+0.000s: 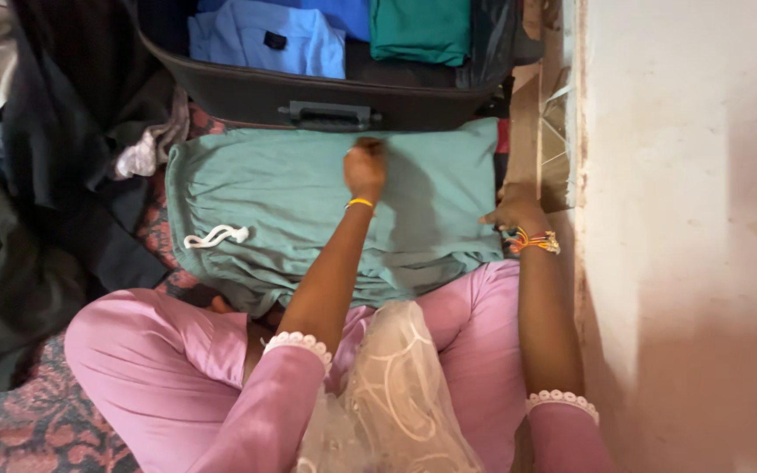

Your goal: The person folds a green cloth by hand on a patterned rug, places it into a suitcase with other folded garments, and then proceeds to fold and flatten a large light-green garment.

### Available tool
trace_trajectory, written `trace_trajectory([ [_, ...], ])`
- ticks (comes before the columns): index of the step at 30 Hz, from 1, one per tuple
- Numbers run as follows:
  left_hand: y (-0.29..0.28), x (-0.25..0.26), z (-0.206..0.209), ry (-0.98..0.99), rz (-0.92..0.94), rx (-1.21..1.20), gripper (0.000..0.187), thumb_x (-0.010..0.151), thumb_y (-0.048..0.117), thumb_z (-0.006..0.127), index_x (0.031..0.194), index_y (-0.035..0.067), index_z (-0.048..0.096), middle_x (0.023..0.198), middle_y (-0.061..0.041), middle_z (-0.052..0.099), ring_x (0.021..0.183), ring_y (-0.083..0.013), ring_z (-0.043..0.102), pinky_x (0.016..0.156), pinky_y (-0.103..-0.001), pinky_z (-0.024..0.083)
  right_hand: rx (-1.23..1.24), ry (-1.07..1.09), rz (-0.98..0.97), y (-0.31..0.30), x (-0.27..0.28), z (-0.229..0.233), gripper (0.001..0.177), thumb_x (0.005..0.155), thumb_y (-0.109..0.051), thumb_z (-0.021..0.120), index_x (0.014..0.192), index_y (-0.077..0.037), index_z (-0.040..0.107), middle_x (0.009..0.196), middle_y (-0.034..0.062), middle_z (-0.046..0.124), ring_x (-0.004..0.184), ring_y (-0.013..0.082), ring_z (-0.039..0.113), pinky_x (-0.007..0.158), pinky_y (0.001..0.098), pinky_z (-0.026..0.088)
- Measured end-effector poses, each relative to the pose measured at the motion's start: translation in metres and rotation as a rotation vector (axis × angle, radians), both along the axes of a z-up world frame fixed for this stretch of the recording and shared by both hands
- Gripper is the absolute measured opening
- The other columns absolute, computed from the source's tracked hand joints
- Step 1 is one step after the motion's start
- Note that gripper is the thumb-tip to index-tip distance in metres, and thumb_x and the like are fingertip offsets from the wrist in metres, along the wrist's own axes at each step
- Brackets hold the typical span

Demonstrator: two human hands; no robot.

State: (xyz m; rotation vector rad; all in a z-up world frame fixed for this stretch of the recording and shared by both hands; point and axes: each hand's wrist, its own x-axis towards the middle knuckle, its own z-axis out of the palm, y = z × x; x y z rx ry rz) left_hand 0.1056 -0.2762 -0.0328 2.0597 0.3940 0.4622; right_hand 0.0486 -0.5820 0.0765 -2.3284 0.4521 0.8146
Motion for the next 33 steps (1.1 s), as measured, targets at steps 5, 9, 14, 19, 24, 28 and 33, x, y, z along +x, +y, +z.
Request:
trace_trajectory([
  [5,0.016,0.003,-0.045,-0.05,-0.047,-0.196,0.021,0.094,0.023,0.071,0.101,0.004,0.065,0.092,-0.013,0.075,0.088,-0.0318,0.073,0.082,-0.04,0.056,-0.036,0.056,-0.111,-0.019,0.004,-0.026,0.044,0.065,-0.004,0.095,0.086,0.001,0.056,0.073,0.0157,0.063,0.055,0.0221,0.057,0.045,0.0407,0.044],
  [9,0.017,0.02,-0.036,0.12,-0.134,-0.375,0.043,0.081,0.025,0.08,0.111,0.002,0.059,0.097,-0.01,0.077,0.092,-0.0243,0.073,0.086,-0.036,0.055,-0.145,0.406,-0.022,-0.003,0.017,-0.003,0.047,0.064,-0.026,0.096,0.082,0.001,0.063,0.074,0.0139,0.063,0.059,0.0267,0.064,0.052,0.0435,0.054],
  [14,0.019,0.031,0.011,0.252,-0.134,-0.387,0.054,0.073,0.04,0.085,0.106,0.004,0.064,0.102,-0.011,0.077,0.097,-0.025,0.072,0.088,-0.035,0.054,-0.247,0.053,0.267,0.002,-0.025,0.022,0.091,0.056,-0.041,0.1,0.125,0.002,0.059,0.101,0.0198,0.075,0.083,0.0326,0.077,0.074,0.0403,0.062],
  [19,0.02,0.014,0.068,0.541,-0.115,-0.199,0.06,0.062,0.054,0.09,0.095,0.007,0.07,0.102,-0.012,0.077,0.1,-0.0284,0.072,0.087,-0.037,0.054,-0.35,0.123,0.365,0.007,-0.031,0.049,0.108,0.057,-0.048,0.097,0.144,-0.001,0.053,0.135,0.023,0.064,0.124,0.0365,0.062,0.103,0.0393,0.051],
  [24,0.013,0.022,0.01,0.349,-0.048,-0.007,0.041,0.082,0.045,0.072,0.095,0.006,0.076,0.104,-0.018,0.075,0.102,-0.0393,0.068,0.085,-0.045,0.054,-0.285,0.176,0.338,0.012,-0.029,0.054,0.114,0.057,-0.044,0.095,0.15,0.0,0.045,0.14,0.0242,0.061,0.127,0.037,0.062,0.105,0.0401,0.051],
  [28,0.014,0.022,-0.024,0.115,0.021,-0.205,0.044,0.106,0.039,0.056,0.103,-0.001,0.072,0.108,-0.023,0.074,0.107,-0.0419,0.067,0.096,-0.043,0.052,-0.31,0.201,0.334,0.009,-0.03,0.048,0.118,0.058,-0.045,0.095,0.153,0.0,0.041,0.14,0.0253,0.062,0.129,0.0371,0.062,0.106,0.0398,0.051],
  [33,0.016,0.02,0.004,0.385,-0.014,-0.929,0.046,0.095,0.039,0.059,0.124,0.004,0.064,0.116,-0.011,0.068,0.11,-0.0253,0.058,0.1,-0.037,0.042,-0.297,0.136,0.353,0.002,-0.028,0.037,0.12,0.057,-0.043,0.098,0.153,0.001,0.04,0.143,0.0262,0.058,0.13,0.0367,0.059,0.107,0.0384,0.049],
])
